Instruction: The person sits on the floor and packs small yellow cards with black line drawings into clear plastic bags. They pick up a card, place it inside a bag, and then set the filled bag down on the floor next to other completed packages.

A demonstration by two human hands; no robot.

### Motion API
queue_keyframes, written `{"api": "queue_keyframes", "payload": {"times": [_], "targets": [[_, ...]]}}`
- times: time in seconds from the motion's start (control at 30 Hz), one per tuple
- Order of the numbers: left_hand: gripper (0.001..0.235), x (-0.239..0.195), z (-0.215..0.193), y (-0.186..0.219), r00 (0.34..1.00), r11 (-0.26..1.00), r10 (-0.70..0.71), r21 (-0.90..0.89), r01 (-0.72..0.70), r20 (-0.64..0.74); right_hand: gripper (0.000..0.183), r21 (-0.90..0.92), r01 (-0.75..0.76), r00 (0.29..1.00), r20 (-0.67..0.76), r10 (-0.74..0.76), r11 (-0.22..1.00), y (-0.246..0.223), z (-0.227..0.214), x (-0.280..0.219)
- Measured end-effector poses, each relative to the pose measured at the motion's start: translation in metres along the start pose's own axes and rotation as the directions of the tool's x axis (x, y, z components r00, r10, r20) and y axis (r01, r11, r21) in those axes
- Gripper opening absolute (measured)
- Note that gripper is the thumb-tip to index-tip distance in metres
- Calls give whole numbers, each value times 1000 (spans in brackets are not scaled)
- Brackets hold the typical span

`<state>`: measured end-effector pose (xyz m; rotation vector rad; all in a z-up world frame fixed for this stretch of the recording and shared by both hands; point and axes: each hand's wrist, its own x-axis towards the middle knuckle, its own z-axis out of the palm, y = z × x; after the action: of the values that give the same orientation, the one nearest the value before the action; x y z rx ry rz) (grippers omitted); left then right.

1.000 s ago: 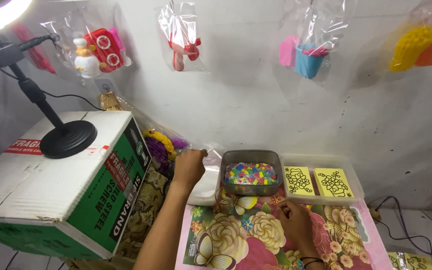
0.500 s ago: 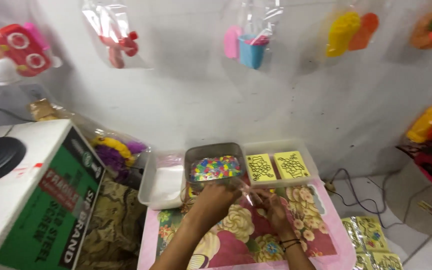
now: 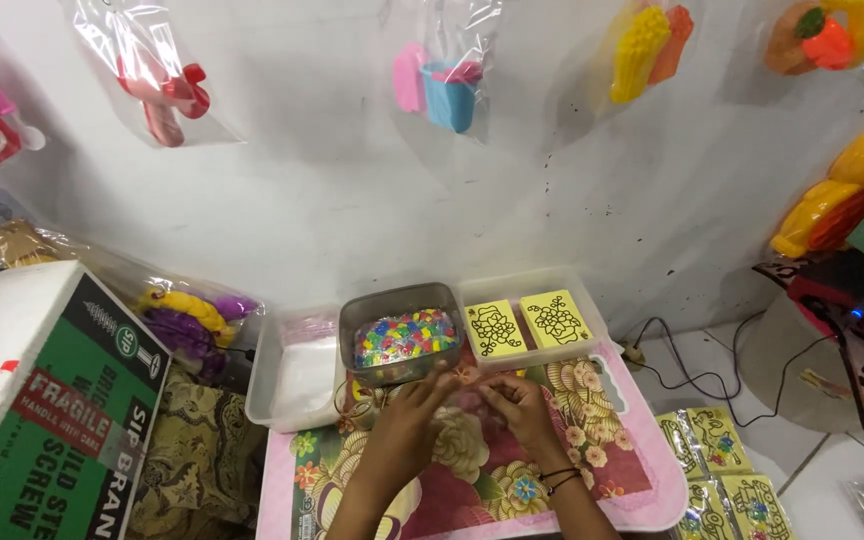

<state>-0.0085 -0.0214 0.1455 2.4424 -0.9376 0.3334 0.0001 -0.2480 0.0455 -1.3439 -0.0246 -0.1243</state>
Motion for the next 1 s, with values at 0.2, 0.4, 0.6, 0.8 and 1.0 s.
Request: {"api": "queue_keyframes", "payload": {"times": [0.2, 0.4, 0.6, 0.8, 1.0], "targets": [[86, -15, 11, -8, 792, 526, -550, -627, 575, 265, 11, 195, -8, 999, -46, 18, 981, -6, 1, 1], [20, -25, 50, -31, 712, 232, -606, -778, 584, 354, 16, 99, 46, 992, -118, -35, 994, -11, 5, 1], [15, -27, 54, -35, 707, 206, -653, -834, 512, 273, 17, 69, 33, 995, -96, -26, 997, -16, 9, -1], [26, -29, 52, -37, 724, 303, -654, -800, 517, 220, 11, 95, 62, 998, -39, -58, 994, -6, 4, -1], [20, -32, 50, -35, 742, 308, -645, -825, 473, 184, 10, 134, 10, 998, -63, -2, 991, 3, 1, 3]]}}
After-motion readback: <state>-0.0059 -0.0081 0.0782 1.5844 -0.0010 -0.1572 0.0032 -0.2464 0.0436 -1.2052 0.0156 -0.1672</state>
